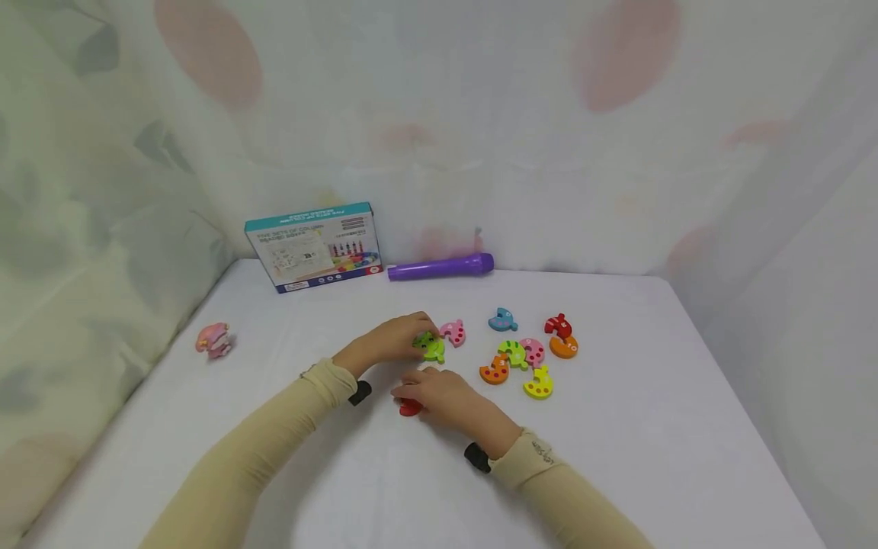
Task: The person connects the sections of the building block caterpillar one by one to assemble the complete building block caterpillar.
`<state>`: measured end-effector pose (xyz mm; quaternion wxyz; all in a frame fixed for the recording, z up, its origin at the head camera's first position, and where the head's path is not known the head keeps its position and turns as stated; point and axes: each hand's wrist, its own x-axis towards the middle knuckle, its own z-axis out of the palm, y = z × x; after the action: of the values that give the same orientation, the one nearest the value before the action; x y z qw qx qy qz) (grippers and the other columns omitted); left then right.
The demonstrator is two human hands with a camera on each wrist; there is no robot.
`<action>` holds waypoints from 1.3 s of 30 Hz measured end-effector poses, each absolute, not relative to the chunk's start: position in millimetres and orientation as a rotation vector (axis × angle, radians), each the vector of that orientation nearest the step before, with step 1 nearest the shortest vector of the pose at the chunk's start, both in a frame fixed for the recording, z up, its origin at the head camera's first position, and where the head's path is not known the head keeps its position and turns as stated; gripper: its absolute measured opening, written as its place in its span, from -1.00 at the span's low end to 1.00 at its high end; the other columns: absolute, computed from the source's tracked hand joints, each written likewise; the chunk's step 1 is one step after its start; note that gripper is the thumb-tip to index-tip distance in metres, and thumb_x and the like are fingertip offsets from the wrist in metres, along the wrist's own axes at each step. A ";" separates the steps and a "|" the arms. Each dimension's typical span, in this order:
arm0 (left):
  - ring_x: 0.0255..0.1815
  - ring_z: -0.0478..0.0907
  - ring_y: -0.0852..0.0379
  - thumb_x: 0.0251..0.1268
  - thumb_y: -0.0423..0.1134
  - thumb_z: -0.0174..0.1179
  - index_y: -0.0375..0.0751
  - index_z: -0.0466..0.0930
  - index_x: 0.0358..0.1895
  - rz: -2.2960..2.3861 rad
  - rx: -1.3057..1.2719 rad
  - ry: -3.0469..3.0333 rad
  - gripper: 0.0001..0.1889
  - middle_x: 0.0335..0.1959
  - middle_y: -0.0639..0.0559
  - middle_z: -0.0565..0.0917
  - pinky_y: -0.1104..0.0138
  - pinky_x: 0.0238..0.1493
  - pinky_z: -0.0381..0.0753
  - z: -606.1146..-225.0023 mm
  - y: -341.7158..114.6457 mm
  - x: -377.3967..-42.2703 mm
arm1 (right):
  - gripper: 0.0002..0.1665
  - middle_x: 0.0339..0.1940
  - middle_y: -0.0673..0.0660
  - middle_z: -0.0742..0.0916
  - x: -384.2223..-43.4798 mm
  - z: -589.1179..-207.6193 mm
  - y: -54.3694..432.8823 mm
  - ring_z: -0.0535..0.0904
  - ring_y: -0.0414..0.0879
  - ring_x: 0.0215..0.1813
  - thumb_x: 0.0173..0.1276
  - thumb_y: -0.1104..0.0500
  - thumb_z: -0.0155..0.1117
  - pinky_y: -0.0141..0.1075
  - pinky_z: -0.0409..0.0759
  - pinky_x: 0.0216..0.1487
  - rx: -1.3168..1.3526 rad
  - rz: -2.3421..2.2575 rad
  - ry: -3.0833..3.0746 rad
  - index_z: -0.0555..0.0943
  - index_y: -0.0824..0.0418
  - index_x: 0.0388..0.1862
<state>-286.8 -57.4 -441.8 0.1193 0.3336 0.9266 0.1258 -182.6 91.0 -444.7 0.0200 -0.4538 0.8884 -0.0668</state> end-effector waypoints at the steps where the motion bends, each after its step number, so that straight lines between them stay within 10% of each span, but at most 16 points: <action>1: 0.11 0.43 0.10 0.04 -0.17 0.34 -0.04 0.53 0.10 0.356 0.973 2.713 -0.52 0.11 0.03 0.46 0.24 0.15 0.39 -442.8 -57.2 -287.0 | -0.46 0.17 0.01 0.52 -182.4 -446.5 88.8 0.47 -0.07 0.08 0.14 0.18 0.35 -0.31 0.55 -0.12 -1.417 -0.191 2.748 0.52 -0.05 0.14; 12: -0.18 0.42 0.16 0.00 -0.11 0.36 0.05 0.54 0.12 0.452 0.826 2.690 -0.49 -0.12 0.00 0.44 0.28 -0.09 0.47 -443.7 -60.4 -280.7 | -0.53 0.06 -0.01 0.57 -174.9 -449.0 89.9 0.44 -0.10 0.02 0.16 0.19 0.34 -0.34 0.53 -0.09 -1.282 -0.244 2.751 0.55 -0.02 0.09; 39: 0.03 0.45 0.01 0.06 -0.44 0.24 0.06 0.53 0.14 0.359 0.943 2.601 -0.47 -0.02 -0.01 0.50 0.18 0.12 0.41 -433.8 -63.9 -293.4 | -0.48 -0.08 0.09 0.62 -205.0 -442.1 108.3 0.54 -0.06 -0.10 0.09 -0.03 0.39 -0.16 0.57 -0.12 -0.618 -0.465 3.064 0.56 0.10 0.04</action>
<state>-293.4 -63.9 -433.8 0.1750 0.3327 0.9180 0.1267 -205.0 108.3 -442.1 -0.0093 -0.1955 0.9695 -0.1471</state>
